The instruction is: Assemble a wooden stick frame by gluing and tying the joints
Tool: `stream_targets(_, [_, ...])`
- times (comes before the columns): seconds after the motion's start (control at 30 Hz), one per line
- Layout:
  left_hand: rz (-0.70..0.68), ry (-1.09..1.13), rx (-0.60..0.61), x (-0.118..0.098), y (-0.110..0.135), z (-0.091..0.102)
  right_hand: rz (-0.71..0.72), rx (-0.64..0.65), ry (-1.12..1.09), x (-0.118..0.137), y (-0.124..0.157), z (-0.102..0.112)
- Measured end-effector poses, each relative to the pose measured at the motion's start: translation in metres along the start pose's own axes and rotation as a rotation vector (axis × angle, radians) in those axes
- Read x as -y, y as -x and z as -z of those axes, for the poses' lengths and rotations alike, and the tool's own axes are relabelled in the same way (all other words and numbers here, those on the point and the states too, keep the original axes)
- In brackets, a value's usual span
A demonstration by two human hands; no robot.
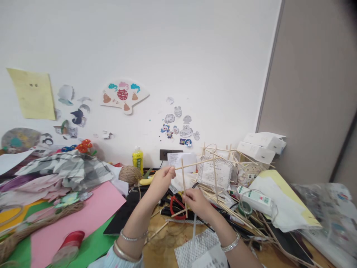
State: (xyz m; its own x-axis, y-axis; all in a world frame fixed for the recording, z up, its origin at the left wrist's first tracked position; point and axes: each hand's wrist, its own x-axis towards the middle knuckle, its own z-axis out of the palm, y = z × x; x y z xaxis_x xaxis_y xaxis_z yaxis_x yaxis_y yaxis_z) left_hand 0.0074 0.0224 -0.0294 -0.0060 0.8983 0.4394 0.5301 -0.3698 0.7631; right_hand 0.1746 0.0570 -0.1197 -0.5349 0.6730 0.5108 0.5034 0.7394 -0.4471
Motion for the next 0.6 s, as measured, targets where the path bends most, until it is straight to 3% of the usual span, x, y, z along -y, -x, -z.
stream_targets(0.6, [-0.043,0.044,-0.015,-0.004,0.004,0.001,-0.005,0.004,-0.063,0.011,-0.002,0.012])
